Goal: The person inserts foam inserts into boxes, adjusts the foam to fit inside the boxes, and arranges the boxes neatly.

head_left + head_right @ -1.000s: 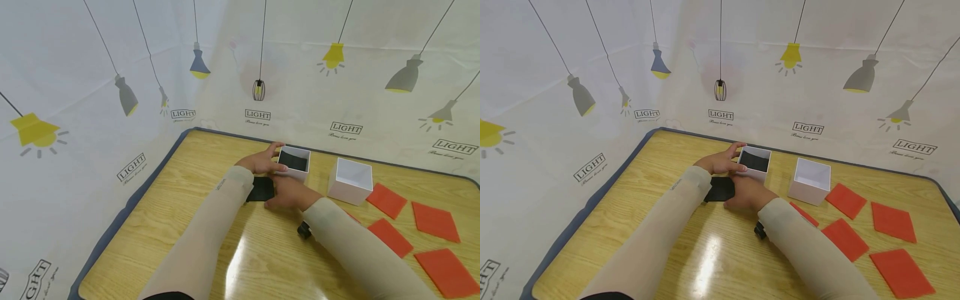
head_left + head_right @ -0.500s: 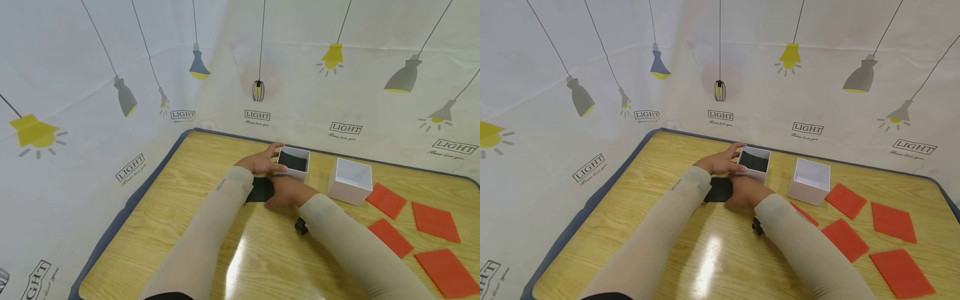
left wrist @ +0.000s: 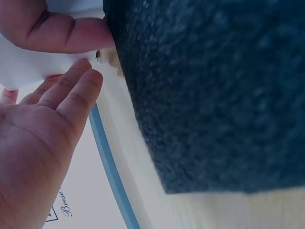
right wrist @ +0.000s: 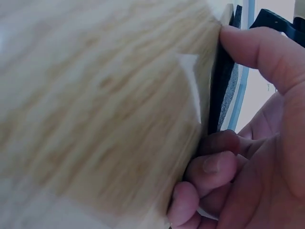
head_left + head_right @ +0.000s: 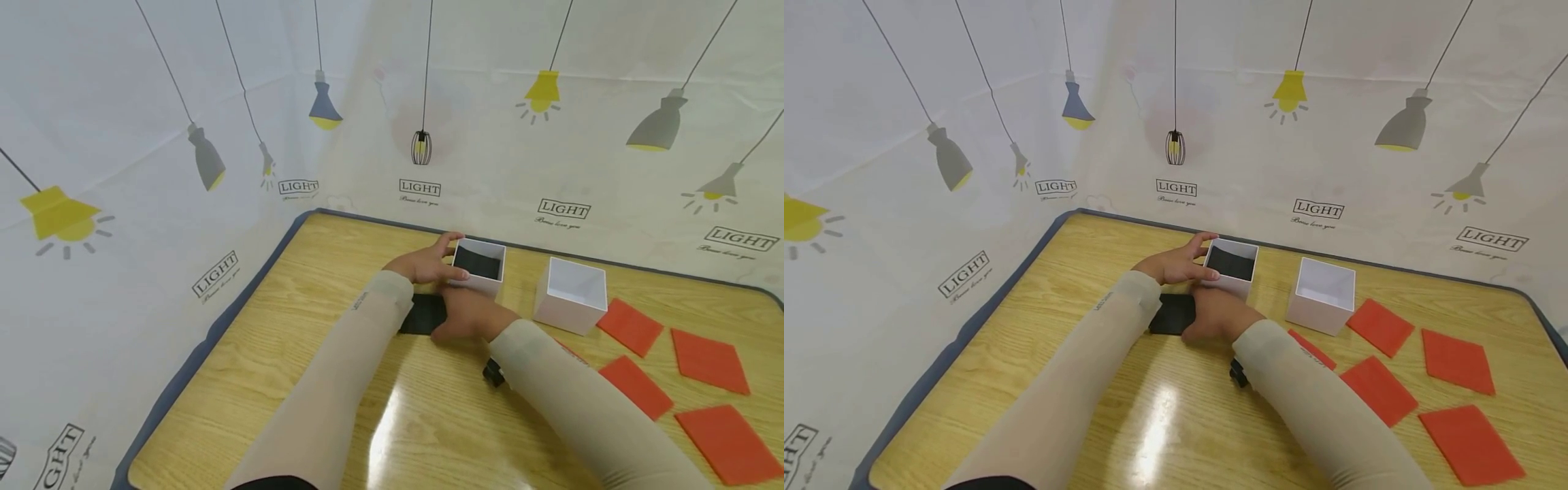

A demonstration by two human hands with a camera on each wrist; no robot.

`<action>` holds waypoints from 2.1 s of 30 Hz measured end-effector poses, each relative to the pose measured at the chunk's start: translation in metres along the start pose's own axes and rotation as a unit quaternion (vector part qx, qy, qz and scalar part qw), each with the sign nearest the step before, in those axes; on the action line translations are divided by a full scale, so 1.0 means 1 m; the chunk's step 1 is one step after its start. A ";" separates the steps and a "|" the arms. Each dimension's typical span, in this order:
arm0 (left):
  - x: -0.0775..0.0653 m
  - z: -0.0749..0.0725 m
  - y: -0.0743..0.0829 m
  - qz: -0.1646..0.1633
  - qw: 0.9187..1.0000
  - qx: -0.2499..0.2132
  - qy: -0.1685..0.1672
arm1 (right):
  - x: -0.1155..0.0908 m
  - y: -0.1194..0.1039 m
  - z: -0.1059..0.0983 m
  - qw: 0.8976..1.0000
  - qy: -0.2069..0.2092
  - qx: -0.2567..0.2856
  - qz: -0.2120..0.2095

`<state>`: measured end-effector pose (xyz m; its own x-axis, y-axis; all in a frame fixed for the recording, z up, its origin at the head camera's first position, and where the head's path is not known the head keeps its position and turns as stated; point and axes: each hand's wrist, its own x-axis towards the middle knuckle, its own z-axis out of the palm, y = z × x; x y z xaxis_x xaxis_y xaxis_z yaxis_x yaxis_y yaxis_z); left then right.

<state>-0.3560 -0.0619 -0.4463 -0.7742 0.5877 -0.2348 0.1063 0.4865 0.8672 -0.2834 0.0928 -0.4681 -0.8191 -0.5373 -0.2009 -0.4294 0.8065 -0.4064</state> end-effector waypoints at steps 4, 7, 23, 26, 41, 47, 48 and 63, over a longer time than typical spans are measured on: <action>0.000 0.000 -0.001 -0.006 1.000 0.000 0.004 | -0.001 -0.003 -0.001 1.000 -0.006 -0.006 0.002; 0.001 0.000 -0.001 -0.004 1.000 0.002 0.006 | -0.003 -0.005 -0.001 1.000 -0.016 -0.009 0.013; 0.000 -0.001 0.000 0.006 1.000 0.005 -0.004 | -0.023 -0.005 0.004 0.998 0.001 -0.053 0.014; 0.000 -0.001 0.000 0.007 1.000 0.008 -0.003 | -0.026 -0.005 0.006 0.998 0.009 -0.060 0.019; 0.002 -0.001 -0.004 0.004 1.000 0.007 0.002 | -0.031 0.011 0.012 0.998 0.044 0.033 0.006; 0.003 -0.001 -0.005 -0.002 1.000 0.010 0.005 | -0.030 0.011 0.010 0.998 0.026 0.048 0.004; 0.002 -0.001 -0.005 -0.003 1.000 0.008 0.005 | -0.029 0.010 0.010 0.999 0.023 0.049 0.002; 0.002 0.000 -0.002 0.004 1.000 0.016 0.001 | -0.015 0.002 0.005 1.000 -0.002 -0.015 0.012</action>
<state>-0.3575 -0.0620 -0.4486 -0.7748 0.5899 -0.2276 0.1312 0.5021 0.8548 -0.2702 0.1014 -0.4705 -0.8272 -0.5195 -0.2142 -0.4214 0.8257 -0.3751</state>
